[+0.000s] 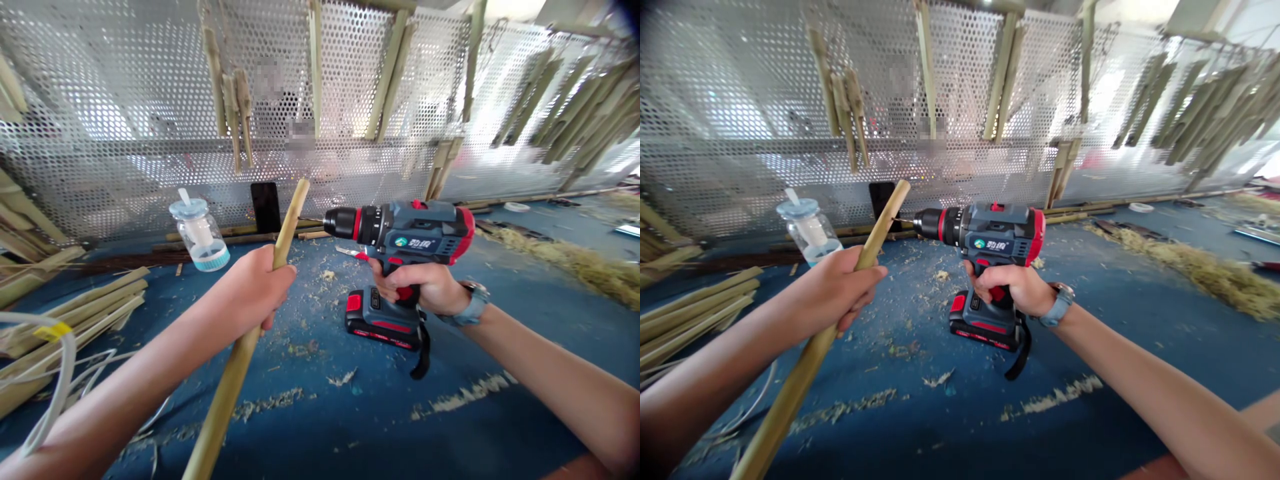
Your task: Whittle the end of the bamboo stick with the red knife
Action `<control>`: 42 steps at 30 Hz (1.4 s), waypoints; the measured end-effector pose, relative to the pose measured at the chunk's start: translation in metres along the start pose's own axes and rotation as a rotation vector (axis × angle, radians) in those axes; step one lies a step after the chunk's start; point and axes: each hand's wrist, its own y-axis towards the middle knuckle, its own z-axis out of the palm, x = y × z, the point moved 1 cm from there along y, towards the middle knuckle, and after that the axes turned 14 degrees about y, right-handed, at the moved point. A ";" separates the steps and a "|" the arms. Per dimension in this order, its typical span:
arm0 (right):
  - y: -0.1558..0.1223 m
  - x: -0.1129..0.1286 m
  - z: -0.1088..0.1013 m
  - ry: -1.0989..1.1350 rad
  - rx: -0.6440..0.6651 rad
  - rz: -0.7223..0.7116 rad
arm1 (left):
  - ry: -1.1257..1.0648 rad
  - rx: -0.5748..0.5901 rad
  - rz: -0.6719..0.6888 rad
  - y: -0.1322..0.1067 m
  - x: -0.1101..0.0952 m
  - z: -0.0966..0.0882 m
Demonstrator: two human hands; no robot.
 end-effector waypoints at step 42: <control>0.003 0.002 0.006 -0.079 0.027 -0.060 | -0.194 0.004 0.108 0.022 0.014 0.006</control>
